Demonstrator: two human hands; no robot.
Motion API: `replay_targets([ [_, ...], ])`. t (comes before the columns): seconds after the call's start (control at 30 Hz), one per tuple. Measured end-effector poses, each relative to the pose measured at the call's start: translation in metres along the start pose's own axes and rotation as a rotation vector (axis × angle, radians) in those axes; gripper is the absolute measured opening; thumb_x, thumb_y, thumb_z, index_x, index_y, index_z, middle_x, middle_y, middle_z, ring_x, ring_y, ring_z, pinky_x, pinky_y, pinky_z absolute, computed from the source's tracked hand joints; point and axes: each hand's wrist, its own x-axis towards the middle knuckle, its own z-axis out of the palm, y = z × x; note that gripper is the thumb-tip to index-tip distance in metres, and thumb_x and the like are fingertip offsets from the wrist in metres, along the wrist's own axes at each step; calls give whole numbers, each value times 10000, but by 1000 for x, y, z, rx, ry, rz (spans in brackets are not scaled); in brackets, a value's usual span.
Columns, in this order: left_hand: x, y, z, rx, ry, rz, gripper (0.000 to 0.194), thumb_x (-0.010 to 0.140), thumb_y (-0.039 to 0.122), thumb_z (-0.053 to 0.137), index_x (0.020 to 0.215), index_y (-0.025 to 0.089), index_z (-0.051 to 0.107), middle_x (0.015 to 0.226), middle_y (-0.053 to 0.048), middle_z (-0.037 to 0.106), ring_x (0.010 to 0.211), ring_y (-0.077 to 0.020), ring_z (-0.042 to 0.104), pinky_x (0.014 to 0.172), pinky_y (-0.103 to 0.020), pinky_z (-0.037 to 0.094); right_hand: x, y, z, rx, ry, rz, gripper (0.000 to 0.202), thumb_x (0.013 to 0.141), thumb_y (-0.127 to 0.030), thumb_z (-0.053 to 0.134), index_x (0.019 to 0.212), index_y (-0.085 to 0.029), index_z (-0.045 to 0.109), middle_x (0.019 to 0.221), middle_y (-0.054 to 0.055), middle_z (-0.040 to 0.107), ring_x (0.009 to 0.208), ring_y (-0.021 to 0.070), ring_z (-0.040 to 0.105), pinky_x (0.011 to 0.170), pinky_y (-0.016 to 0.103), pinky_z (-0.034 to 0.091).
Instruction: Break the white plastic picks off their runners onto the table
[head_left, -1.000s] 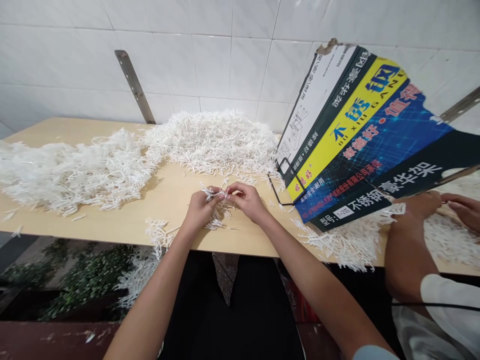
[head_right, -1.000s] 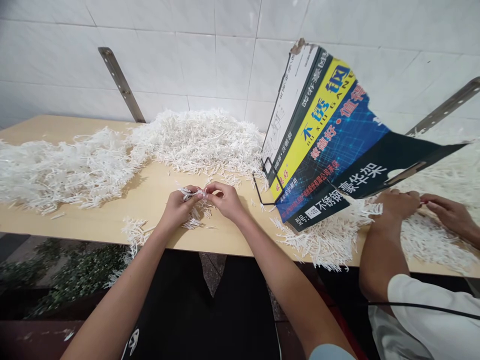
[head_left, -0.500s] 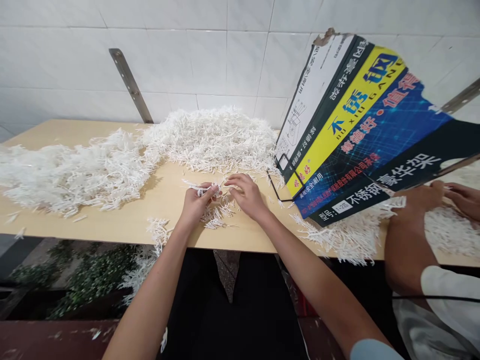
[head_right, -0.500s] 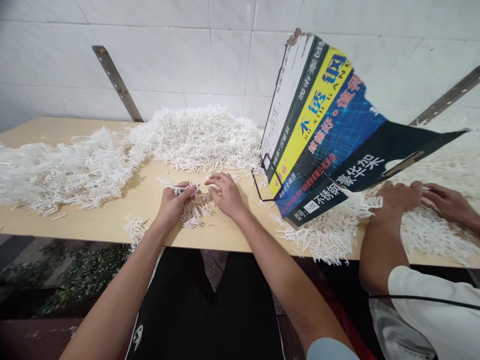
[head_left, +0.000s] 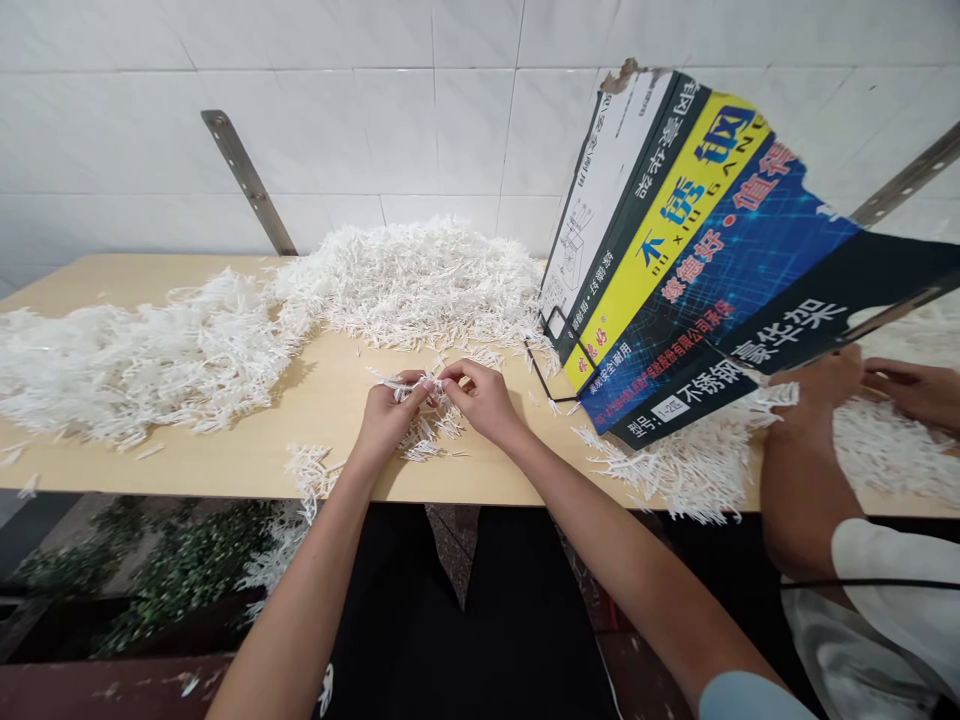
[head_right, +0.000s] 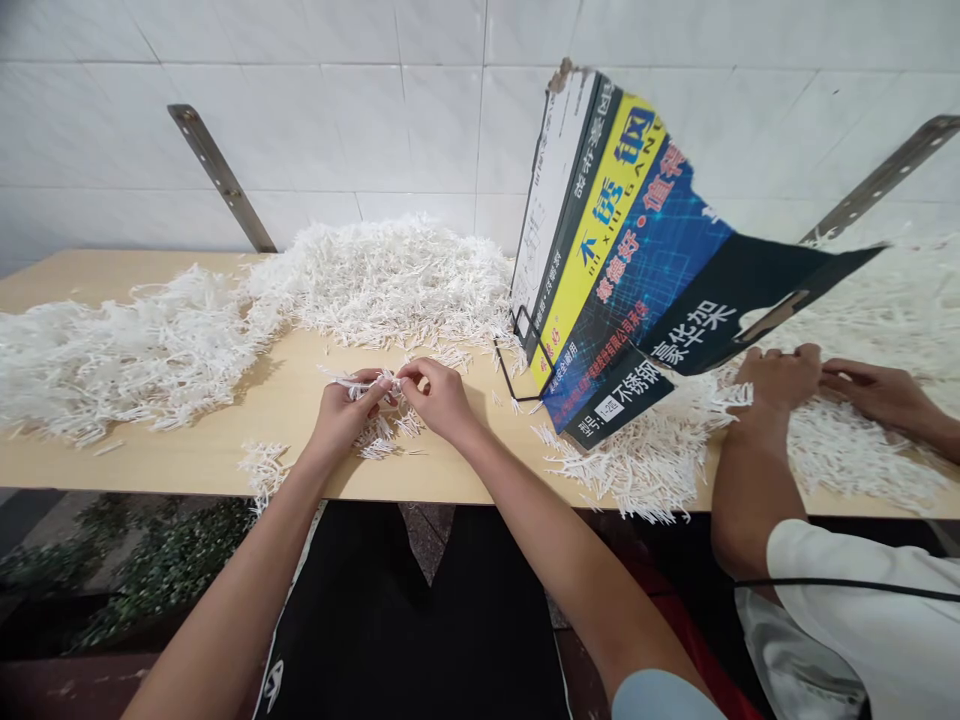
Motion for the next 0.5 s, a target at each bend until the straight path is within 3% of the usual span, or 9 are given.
replay_targets([
  [0.17, 2, -5, 0, 65, -34, 56, 370, 869, 504, 711, 983, 152, 713, 804, -39, 728, 689, -184, 639, 647, -274, 464, -2, -2, 0, 15, -25, 31, 103, 905, -247, 592, 893, -212, 689, 894, 29, 717, 825, 173, 655, 680, 275, 474],
  [0.3, 1, -6, -1, 175, -54, 121, 320, 951, 505, 591, 953, 190, 651, 749, 4, 654, 671, -163, 582, 652, -267, 429, -3, -2, 1, 75, -74, 60, 120, 934, -309, 594, 943, -217, 672, 929, 32, 711, 876, 179, 663, 701, 278, 488],
  [0.5, -1, 2, 0, 338, -51, 204, 234, 1017, 398, 463, 884, 226, 549, 784, -4, 615, 732, -177, 561, 724, -284, 416, -2, 0, 3, 198, -83, 103, 212, 854, -344, 717, 1018, -225, 653, 995, 45, 698, 933, 188, 677, 690, 266, 516],
])
